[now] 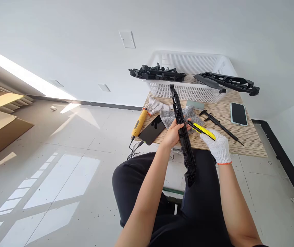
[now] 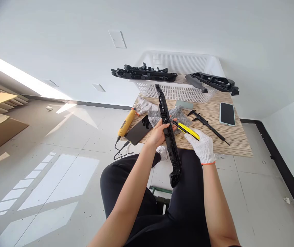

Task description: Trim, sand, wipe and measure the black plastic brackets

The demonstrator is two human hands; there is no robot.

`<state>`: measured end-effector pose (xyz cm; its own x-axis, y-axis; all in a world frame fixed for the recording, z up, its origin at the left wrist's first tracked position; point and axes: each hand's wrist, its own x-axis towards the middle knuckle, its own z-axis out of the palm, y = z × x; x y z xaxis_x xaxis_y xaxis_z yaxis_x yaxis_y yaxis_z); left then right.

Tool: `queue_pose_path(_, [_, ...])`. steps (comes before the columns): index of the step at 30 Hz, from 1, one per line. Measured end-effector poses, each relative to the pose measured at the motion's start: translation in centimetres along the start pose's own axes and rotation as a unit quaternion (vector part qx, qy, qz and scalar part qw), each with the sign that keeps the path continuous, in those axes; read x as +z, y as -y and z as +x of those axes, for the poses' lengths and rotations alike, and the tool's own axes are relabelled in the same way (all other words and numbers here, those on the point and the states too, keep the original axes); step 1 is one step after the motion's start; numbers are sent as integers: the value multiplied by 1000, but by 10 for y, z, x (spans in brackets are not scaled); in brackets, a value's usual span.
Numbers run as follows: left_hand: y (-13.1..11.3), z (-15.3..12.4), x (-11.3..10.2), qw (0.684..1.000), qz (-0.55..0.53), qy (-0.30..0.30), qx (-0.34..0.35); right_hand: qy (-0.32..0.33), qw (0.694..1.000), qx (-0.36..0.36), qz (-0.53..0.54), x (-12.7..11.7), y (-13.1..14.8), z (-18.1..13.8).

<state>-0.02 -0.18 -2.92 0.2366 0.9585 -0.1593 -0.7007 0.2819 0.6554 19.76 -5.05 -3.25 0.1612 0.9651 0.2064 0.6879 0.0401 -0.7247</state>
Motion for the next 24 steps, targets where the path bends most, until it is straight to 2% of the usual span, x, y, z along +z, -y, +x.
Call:
queue_pose_path(8, [1,2,-1,1000,26,2,11,-6,999,-14,-36,0,4,-1])
queue_pose_path(14, [-1,2,1,1000,30,-4,-5,0,999,21,-26,-1,3,-1])
queue_pose_path(24, [4,4,-5,998,63,21,11,-12,999,24,-24,0,2,-1])
